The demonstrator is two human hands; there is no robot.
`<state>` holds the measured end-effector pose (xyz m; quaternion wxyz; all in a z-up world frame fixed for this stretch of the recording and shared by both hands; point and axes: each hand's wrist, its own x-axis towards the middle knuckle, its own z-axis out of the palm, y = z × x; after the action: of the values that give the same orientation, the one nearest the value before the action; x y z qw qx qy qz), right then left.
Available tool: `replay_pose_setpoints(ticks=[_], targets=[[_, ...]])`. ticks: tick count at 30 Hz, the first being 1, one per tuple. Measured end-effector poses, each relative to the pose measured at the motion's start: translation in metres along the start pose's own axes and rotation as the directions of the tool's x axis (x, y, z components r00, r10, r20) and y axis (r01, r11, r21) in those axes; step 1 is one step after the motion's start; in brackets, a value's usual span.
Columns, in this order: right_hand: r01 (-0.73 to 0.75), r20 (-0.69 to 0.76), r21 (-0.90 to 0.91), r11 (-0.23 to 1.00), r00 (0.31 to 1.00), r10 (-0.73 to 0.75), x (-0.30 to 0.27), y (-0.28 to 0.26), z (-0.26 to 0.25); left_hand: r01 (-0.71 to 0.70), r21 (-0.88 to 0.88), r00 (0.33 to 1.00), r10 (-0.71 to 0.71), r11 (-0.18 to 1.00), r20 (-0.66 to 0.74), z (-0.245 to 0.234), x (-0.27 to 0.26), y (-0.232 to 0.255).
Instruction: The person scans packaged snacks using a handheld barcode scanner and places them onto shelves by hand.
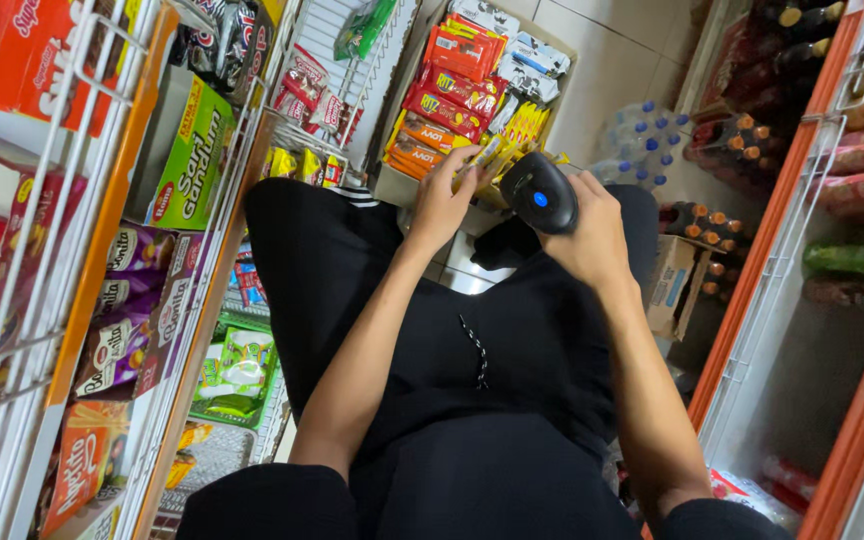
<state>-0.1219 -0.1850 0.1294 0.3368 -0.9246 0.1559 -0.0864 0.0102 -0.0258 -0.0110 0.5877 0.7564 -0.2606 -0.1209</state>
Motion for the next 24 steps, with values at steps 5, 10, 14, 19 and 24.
replay_pose_setpoints(ticks=[5, 10, 14, 19, 24], targets=[[-0.063, -0.075, 0.177, 0.982, 0.994, 0.077, 0.006, 0.005, 0.005, 0.010, -0.052, 0.998, -0.007, 0.999, 0.070, -0.002, 0.000, 0.006], [-0.160, 0.059, 0.449, 0.879, 0.987, 0.150, 0.023, 0.039, 0.020, 0.017, -0.179, 0.972, 0.026, 0.984, 0.235, 0.015, -0.006, 0.014], [-0.099, 0.058, 0.396, 0.913, 0.995, 0.083, 0.024, 0.059, 0.019, 0.030, -0.165, 0.966, 0.014, 0.986, 0.260, 0.022, -0.009, 0.013], [-0.090, -0.023, 0.279, 0.956, 0.995, 0.101, 0.033, 0.083, 0.008, -0.203, 0.151, 0.970, 0.178, 0.967, 0.167, 0.020, -0.007, -0.030], [-0.060, -0.101, 0.130, 0.990, 0.992, 0.073, 0.054, 0.117, 0.007, 0.082, 0.208, 0.990, -0.103, 0.975, 0.091, 0.028, -0.012, -0.100]])
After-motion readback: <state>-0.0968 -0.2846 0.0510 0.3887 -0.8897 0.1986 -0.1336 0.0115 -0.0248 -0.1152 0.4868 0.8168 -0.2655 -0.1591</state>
